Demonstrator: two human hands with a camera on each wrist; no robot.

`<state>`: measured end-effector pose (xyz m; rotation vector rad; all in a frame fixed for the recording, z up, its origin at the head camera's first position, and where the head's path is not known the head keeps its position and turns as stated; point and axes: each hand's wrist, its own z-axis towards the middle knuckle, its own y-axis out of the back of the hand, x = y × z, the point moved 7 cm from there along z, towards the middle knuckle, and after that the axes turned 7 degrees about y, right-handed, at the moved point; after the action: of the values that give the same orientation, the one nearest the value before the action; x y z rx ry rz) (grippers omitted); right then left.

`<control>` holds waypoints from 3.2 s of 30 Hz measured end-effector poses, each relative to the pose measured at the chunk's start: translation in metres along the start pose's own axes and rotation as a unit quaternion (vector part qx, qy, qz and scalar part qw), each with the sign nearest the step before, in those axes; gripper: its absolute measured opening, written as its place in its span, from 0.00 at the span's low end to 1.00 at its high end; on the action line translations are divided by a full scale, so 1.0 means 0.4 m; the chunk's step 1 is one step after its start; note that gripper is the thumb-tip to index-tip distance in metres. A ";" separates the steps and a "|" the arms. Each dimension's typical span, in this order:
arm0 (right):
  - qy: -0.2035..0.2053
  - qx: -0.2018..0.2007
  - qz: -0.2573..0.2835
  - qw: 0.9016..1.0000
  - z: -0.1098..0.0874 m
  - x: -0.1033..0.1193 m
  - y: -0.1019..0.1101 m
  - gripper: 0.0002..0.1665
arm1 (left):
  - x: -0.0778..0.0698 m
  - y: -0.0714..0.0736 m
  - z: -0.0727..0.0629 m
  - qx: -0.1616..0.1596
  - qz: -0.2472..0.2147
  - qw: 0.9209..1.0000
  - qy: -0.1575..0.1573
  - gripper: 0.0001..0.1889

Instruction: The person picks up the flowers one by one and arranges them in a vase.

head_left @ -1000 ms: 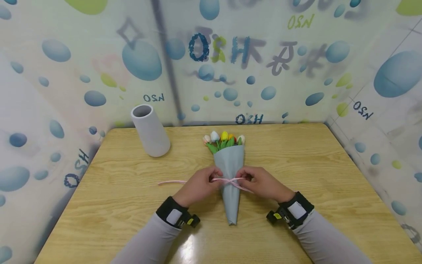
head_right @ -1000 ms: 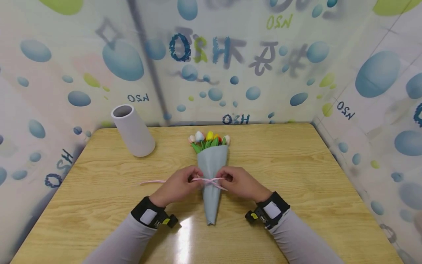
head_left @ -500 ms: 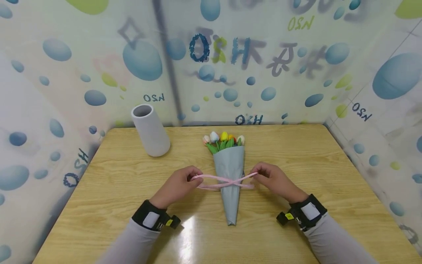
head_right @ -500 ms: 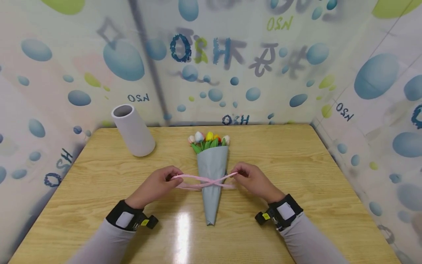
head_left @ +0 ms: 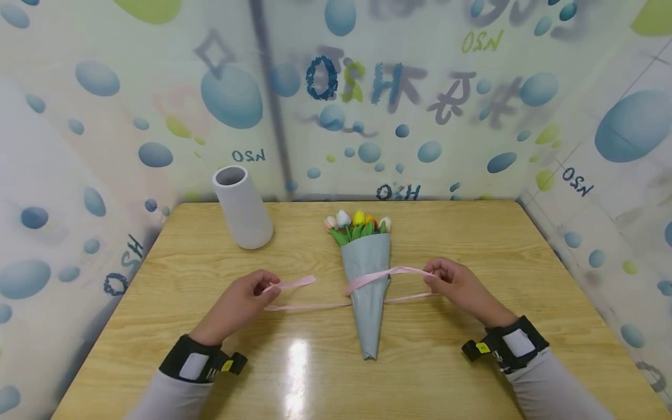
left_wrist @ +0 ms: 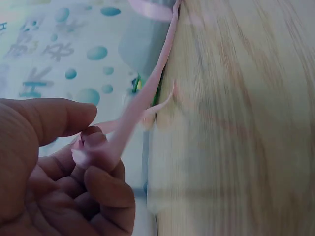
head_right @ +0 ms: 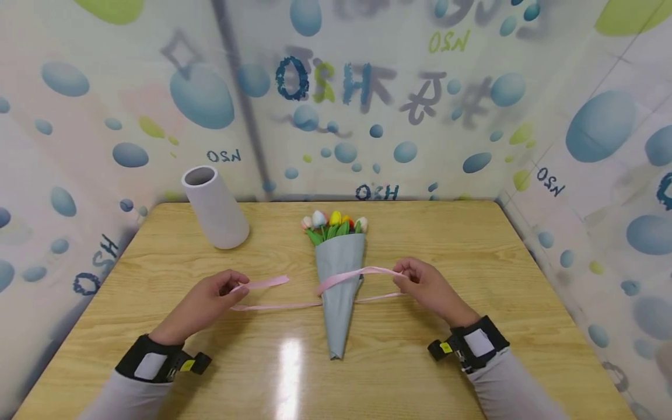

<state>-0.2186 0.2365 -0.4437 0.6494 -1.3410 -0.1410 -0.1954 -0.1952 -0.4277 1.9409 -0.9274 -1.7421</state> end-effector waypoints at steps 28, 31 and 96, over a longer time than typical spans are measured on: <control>-0.097 0.006 -0.269 0.958 -0.116 -0.090 0.167 0.15 | 0.153 0.107 -0.038 -0.036 0.138 0.982 0.125 0.09; -0.098 -0.020 -0.269 0.958 -0.112 -0.071 0.174 0.26 | 0.144 0.112 -0.036 -0.052 0.124 0.985 0.112 0.12; -0.131 0.117 0.387 0.905 0.078 0.045 -0.224 0.38 | -0.165 -0.310 0.135 0.101 -0.277 0.953 0.067 0.40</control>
<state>-0.2194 0.1440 -0.4717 0.2557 -1.8029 0.6051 -0.2213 -0.0534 -0.4708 2.6088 -0.5579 -1.8125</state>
